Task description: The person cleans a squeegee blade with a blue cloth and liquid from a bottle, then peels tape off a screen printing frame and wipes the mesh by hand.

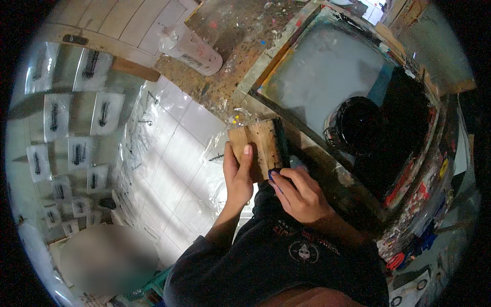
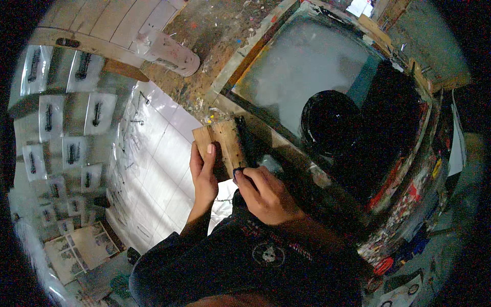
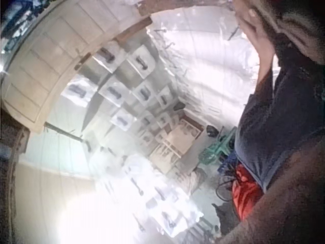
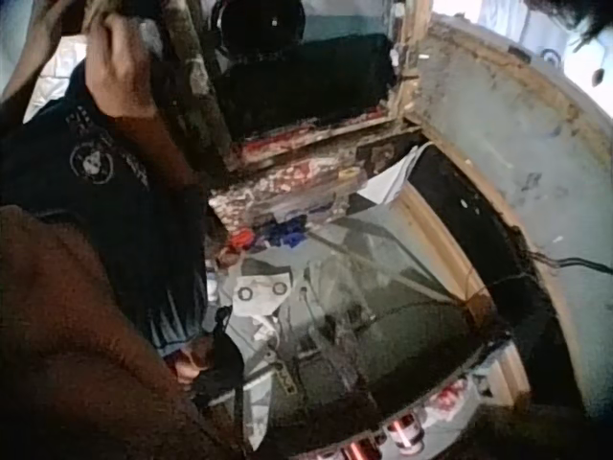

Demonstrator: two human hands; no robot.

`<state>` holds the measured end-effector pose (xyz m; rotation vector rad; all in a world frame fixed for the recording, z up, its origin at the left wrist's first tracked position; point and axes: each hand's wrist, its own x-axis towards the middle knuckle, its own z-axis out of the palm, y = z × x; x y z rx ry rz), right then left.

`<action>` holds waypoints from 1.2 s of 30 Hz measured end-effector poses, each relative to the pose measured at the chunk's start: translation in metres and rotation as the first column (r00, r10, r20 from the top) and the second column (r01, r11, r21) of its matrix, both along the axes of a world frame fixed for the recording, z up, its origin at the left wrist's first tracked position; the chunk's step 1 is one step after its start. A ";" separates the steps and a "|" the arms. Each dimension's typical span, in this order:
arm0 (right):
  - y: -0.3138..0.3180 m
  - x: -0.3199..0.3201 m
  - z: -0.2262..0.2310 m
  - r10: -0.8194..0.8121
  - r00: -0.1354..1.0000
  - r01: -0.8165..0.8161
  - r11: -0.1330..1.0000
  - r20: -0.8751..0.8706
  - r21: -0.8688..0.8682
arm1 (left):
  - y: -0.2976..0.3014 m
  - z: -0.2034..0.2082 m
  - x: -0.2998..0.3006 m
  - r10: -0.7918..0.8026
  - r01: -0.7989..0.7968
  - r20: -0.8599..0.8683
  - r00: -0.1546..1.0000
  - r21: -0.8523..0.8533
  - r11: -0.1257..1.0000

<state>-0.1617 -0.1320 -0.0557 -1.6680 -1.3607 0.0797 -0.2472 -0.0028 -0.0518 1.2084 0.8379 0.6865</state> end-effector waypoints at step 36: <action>0.021 0.041 0.013 -0.191 0.957 0.194 0.981 -0.217 -0.006 | 0.003 0.010 -0.009 -0.134 0.130 -0.065 0.989 -0.055 0.990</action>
